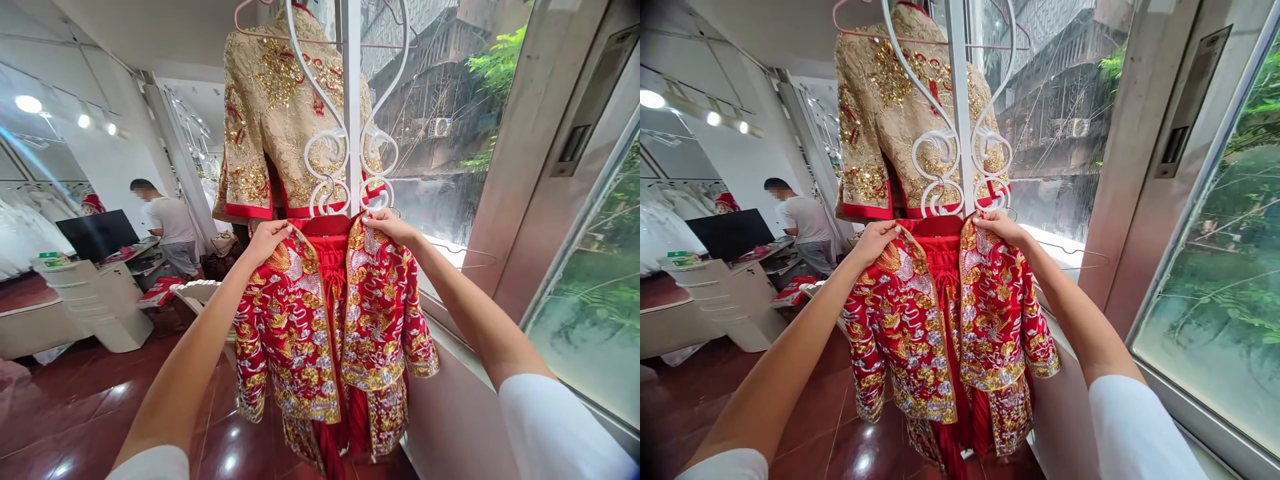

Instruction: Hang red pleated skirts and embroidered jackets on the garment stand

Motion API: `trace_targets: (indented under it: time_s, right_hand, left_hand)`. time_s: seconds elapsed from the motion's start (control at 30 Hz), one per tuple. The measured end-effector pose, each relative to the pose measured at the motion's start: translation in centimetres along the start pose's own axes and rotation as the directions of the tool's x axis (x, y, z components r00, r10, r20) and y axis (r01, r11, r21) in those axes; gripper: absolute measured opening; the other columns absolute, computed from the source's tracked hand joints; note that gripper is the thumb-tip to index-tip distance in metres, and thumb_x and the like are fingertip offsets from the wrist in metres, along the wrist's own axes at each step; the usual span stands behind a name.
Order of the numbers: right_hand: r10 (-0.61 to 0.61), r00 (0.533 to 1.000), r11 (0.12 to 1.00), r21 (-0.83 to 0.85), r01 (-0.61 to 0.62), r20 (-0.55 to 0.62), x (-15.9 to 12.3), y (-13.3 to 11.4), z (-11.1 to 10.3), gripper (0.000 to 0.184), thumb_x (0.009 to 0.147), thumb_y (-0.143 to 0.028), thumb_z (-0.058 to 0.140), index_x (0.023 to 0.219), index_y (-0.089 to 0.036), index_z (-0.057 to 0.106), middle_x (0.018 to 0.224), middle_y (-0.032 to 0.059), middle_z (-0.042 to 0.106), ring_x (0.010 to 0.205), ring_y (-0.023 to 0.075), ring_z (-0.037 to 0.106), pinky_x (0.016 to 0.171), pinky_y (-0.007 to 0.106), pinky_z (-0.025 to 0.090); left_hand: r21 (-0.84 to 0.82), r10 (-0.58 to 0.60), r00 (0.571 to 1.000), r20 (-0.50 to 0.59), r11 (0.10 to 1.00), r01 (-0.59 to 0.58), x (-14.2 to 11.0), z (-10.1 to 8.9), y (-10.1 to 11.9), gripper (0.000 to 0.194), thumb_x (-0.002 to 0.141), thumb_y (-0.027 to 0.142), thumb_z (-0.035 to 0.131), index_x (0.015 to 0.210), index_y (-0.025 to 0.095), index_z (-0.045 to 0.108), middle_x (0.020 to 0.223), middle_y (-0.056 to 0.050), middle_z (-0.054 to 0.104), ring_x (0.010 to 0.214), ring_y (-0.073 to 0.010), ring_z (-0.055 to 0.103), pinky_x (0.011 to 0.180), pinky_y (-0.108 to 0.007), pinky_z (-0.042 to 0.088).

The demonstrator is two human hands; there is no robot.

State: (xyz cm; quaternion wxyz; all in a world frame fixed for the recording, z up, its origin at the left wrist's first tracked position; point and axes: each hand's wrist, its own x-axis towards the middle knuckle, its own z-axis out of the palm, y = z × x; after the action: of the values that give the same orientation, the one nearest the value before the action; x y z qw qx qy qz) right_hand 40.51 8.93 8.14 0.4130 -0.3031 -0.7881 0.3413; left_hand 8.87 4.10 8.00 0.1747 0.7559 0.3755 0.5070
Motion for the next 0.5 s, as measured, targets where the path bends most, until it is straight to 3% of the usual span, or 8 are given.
trace_targets:
  time_s: [0.07, 0.17, 0.23, 0.33, 0.43, 0.5]
  right_hand:
    - [0.06, 0.993, 0.993, 0.092, -0.069, 0.101, 0.1, 0.2, -0.4, 0.04, 0.072, -0.052, 0.063, 0.075, -0.013, 0.066, 0.071, 0.009, 0.066, 0.06, 0.0149, 0.061, 0.057, 0.029, 0.051]
    - [0.151, 0.965, 0.985, 0.044, -0.164, 0.216, 0.4, 0.1, -0.9, 0.041, 0.075, -0.049, 0.062, 0.075, -0.008, 0.066, 0.07, 0.0109, 0.066, 0.059, 0.014, 0.061, 0.056, 0.026, 0.051]
    - [0.182, 0.956, 0.983, -0.034, -0.18, 0.232, 0.8, -0.1, -1.0, 0.042, 0.079, -0.046, 0.059, 0.073, -0.006, 0.064, 0.07, 0.0098, 0.066, 0.06, 0.0114, 0.06, 0.058, 0.024, 0.05]
    - [0.191, 0.963, 0.969, -0.191, -0.155, 0.19, 1.3, -0.2, -0.9, 0.044, 0.086, -0.041, 0.05, 0.078, 0.001, 0.059, 0.083, 0.009, 0.064, 0.07, 0.0079, 0.06, 0.067, 0.025, 0.048]
    - [0.112, 0.994, 0.913, -0.396, -0.099, 0.01, 0.4, 0.1, 0.0, 0.048, 0.09, -0.043, 0.04, 0.088, 0.003, 0.056, 0.102, 0.0135, 0.06, 0.087, 0.0131, 0.06, 0.078, 0.032, 0.047]
    - [-0.053, 0.976, 0.838, -0.541, -0.071, -0.21, -1.7, 0.5, 2.0, 0.047, 0.09, -0.045, 0.038, 0.1, -0.003, 0.055, 0.115, 0.0163, 0.054, 0.105, 0.022, 0.055, 0.087, 0.042, 0.045]
  left_hand:
    - [0.003, 0.008, 1.0, -0.027, 1.0, -0.008, 0.0, 0.0, -0.3, 0.053, 0.069, 0.062, 0.057, 0.079, 0.011, 0.063, 0.07, -0.001, 0.061, 0.063, -0.0126, 0.05, 0.059, -0.022, 0.039]
    - [0.118, -0.013, 0.993, 0.118, 0.993, -0.001, 0.4, -0.1, -0.4, 0.049, 0.074, 0.061, 0.053, 0.08, 0.012, 0.062, 0.066, 0.001, 0.057, 0.061, -0.0114, 0.047, 0.058, -0.021, 0.037]
    - [0.248, -0.082, 0.973, 0.218, 0.968, 0.026, 1.1, -0.2, -0.1, 0.046, 0.077, 0.058, 0.05, 0.072, 0.013, 0.059, 0.06, 0.001, 0.052, 0.056, -0.0104, 0.045, 0.055, -0.021, 0.035]
    - [0.413, -0.21, 0.937, 0.278, 0.907, 0.081, 2.0, -0.4, 0.4, 0.047, 0.081, 0.054, 0.047, 0.058, 0.013, 0.05, 0.052, 0.003, 0.042, 0.052, -0.0088, 0.043, 0.054, -0.021, 0.034]
    - [0.5, -0.157, 0.975, 0.156, 0.864, 0.059, 0.9, 0.3, 0.3, 0.054, 0.087, 0.048, 0.034, 0.071, 0.001, 0.056, 0.064, -0.001, 0.047, 0.077, -0.0157, 0.058, 0.076, -0.033, 0.04]
    - [0.558, -0.001, 0.996, -0.086, 0.828, 0.049, -1.8, 2.2, 0.2, 0.054, 0.087, 0.045, 0.036, 0.092, -0.006, 0.055, 0.086, -0.009, 0.055, 0.105, -0.0255, 0.053, 0.091, -0.047, 0.033]
